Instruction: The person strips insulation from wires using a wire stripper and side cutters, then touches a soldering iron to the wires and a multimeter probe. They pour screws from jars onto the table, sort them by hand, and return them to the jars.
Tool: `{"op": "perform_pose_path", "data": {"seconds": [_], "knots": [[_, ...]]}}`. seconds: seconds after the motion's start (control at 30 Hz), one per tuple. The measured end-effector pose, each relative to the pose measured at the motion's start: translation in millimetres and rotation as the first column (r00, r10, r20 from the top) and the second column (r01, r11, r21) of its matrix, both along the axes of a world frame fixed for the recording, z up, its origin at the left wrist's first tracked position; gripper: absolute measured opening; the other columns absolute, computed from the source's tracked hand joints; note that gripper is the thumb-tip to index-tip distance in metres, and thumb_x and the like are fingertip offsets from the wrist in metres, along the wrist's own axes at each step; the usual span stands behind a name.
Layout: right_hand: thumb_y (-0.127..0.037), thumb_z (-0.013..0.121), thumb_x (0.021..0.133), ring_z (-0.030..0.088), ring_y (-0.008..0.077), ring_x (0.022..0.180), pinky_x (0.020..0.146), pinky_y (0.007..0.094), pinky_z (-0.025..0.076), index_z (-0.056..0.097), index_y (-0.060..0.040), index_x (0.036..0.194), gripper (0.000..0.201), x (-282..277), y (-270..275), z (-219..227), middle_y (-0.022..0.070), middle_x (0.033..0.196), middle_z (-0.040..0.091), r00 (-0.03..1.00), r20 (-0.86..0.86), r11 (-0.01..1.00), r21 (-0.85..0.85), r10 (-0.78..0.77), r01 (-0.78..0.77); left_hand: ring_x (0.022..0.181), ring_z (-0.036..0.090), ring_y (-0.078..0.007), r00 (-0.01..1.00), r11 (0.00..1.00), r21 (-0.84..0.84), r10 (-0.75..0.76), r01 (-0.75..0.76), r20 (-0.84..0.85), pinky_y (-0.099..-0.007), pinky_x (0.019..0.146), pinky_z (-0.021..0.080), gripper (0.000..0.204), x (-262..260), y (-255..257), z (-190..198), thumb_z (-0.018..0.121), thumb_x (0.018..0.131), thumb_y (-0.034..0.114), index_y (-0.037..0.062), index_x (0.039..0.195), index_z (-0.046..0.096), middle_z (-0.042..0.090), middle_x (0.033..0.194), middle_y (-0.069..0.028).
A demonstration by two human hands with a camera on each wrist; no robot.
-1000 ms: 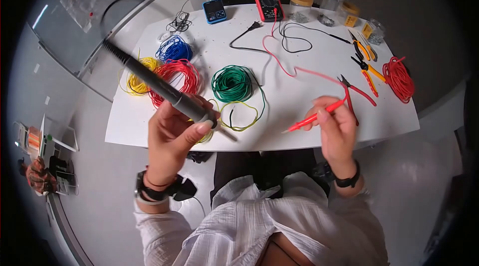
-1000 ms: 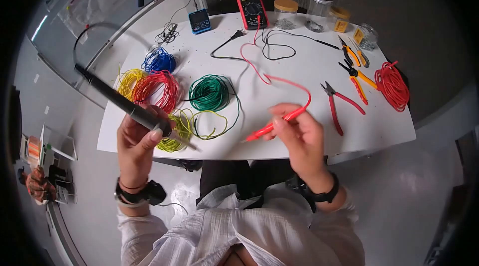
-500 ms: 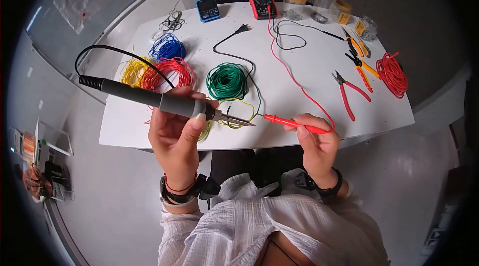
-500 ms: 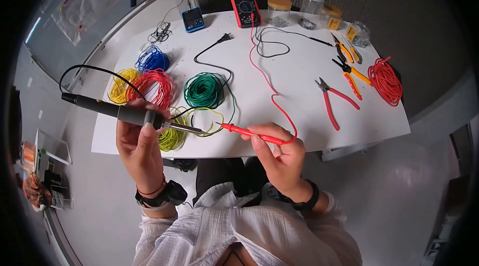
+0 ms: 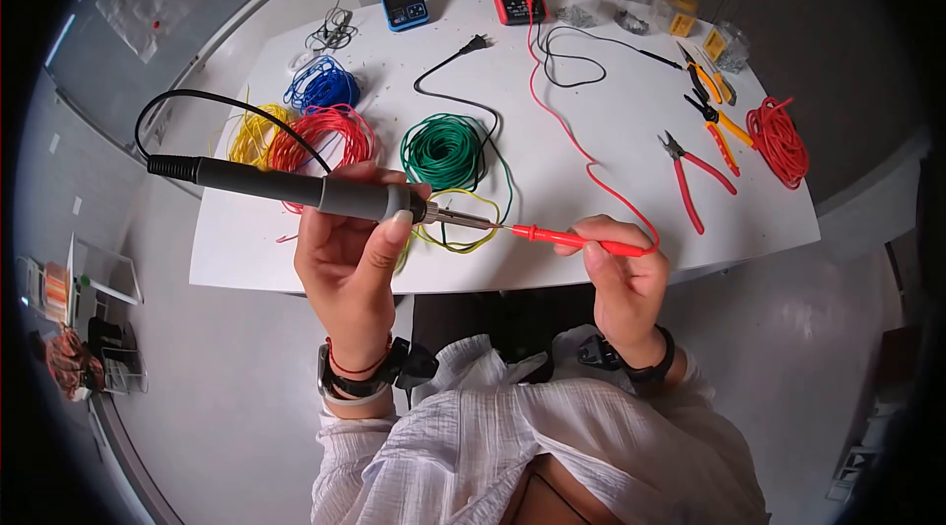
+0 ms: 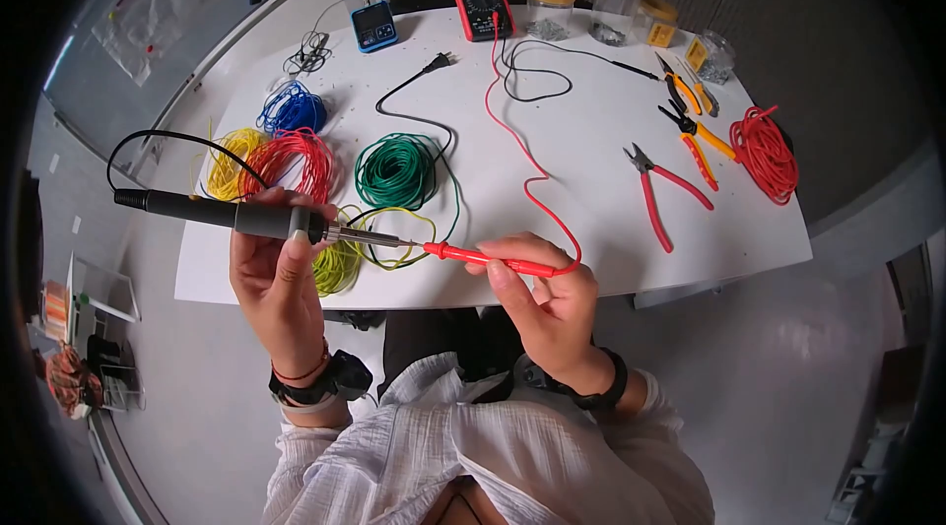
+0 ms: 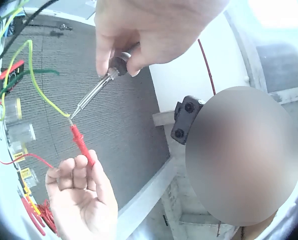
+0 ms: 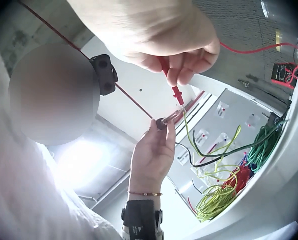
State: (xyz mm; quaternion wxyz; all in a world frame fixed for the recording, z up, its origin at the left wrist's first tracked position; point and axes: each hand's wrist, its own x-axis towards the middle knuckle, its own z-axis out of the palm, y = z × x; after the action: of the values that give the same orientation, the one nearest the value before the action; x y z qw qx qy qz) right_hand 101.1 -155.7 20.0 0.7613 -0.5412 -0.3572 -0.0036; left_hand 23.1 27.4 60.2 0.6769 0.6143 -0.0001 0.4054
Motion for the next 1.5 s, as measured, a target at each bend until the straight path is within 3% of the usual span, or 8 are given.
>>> {"op": "perform_pose_path", "data": {"seconds": [0.47, 0.63, 0.87, 0.97, 1.1, 1.17, 1.37, 1.5], "knots": [[-0.001, 0.049, 0.086, 0.059, 0.0184, 0.082, 0.076, 0.0314, 0.047, 0.054, 0.0063, 0.101, 0.017, 0, -2, -2, 0.0141, 0.086, 0.060, 0.999, -0.038, 0.999, 0.044, 0.017, -0.015, 0.088, 0.059, -0.0235, 0.999, 1.000, -0.010, -0.009, 0.009, -0.032, -0.0242, 0.071, 0.049, 0.039, -1, 2, -2, 0.058, 0.081, 0.008, -0.0046, 0.114, 0.044, 0.057, 0.097, -0.0137], [0.000, 0.049, 0.086, 0.059, 0.0169, 0.084, 0.078, 0.0290, 0.045, 0.054, 0.0064, 0.101, 0.017, 7, 2, 0, 0.0132, 0.087, 0.061, 0.998, -0.056, 0.999, -0.026, -0.030, 0.028, 0.086, 0.060, -0.0250, 0.992, 0.987, -0.119, -0.102, 0.110, 0.076, -0.0365, 0.082, 0.048, 0.041, -10, 14, 7, 0.065, 0.075, 0.005, -0.0059, 0.110, 0.047, 0.057, 0.097, -0.0142], [-0.011, 0.039, 0.091, 0.060, 0.0251, 0.086, 0.085, 0.0360, 0.041, 0.053, 0.0091, 0.104, 0.028, 9, 18, -3, 0.0187, 0.092, 0.061, 0.983, -0.158, 0.991, -0.079, 0.096, -0.109, 0.088, 0.060, -0.0242, 0.999, 0.999, -0.021, -0.045, 0.045, 0.009, -0.0347, 0.082, 0.047, 0.037, -7, 22, 11, 0.062, 0.077, 0.001, -0.0058, 0.110, 0.047, 0.059, 0.096, -0.0142], [-0.013, 0.039, 0.093, 0.060, 0.0175, 0.089, 0.084, 0.0294, 0.042, 0.054, 0.0053, 0.106, 0.027, 10, 20, -6, 0.0140, 0.092, 0.063, 0.985, -0.129, 0.992, -0.042, 0.114, -0.120, 0.089, 0.060, -0.0239, 1.000, 1.000, -0.021, -0.016, 0.017, 0.016, -0.0337, 0.083, 0.046, 0.035, -5, 21, 9, 0.060, 0.078, 0.000, -0.0056, 0.109, 0.047, 0.059, 0.095, -0.0143], [-0.013, 0.039, 0.093, 0.060, 0.0176, 0.089, 0.084, 0.0293, 0.042, 0.054, 0.0054, 0.106, 0.027, 6, 23, -1, 0.0140, 0.092, 0.063, 0.985, -0.127, 0.992, -0.026, 0.119, -0.124, 0.088, 0.059, -0.0232, 0.999, 1.000, -0.005, 0.029, -0.028, 0.045, -0.0323, 0.083, 0.045, 0.032, -3, 23, 6, 0.059, 0.079, -0.001, -0.0050, 0.109, 0.046, 0.059, 0.095, -0.0142], [-0.012, 0.038, 0.092, 0.060, 0.0263, 0.087, 0.083, 0.0365, 0.041, 0.051, 0.0095, 0.106, 0.029, 6, 22, 0, 0.0193, 0.095, 0.059, 0.989, -0.122, 0.991, -0.085, 0.088, -0.099, 0.088, 0.059, -0.0228, 0.998, 1.000, -0.006, 0.031, -0.031, 0.047, -0.0321, 0.083, 0.045, 0.032, -3, 23, 7, 0.059, 0.079, -0.001, -0.0049, 0.109, 0.046, 0.059, 0.095, -0.0139], [-0.012, 0.038, 0.092, 0.060, 0.0276, 0.088, 0.083, 0.0372, 0.041, 0.051, 0.0091, 0.106, 0.029, 5, 24, 1, 0.0186, 0.097, 0.059, 0.986, -0.129, 0.992, -0.057, 0.105, -0.113, 0.088, 0.059, -0.0217, 0.999, 0.999, -0.005, 0.045, -0.045, 0.026, -0.0320, 0.083, 0.045, 0.032, -1, 24, 7, 0.059, 0.080, 0.000, -0.0044, 0.108, 0.047, 0.059, 0.095, -0.0128], [-0.015, 0.038, 0.093, 0.060, 0.0189, 0.091, 0.085, 0.0306, 0.042, 0.053, 0.0060, 0.106, 0.029, 6, 26, 0, 0.0147, 0.094, 0.062, 0.984, -0.128, 0.992, -0.026, 0.120, -0.124, 0.088, 0.059, -0.0213, 0.999, 0.999, -0.003, 0.044, -0.044, 0.010, -0.0322, 0.083, 0.045, 0.031, -1, 26, 5, 0.059, 0.080, 0.000, -0.0043, 0.108, 0.047, 0.058, 0.096, -0.0119]]}}
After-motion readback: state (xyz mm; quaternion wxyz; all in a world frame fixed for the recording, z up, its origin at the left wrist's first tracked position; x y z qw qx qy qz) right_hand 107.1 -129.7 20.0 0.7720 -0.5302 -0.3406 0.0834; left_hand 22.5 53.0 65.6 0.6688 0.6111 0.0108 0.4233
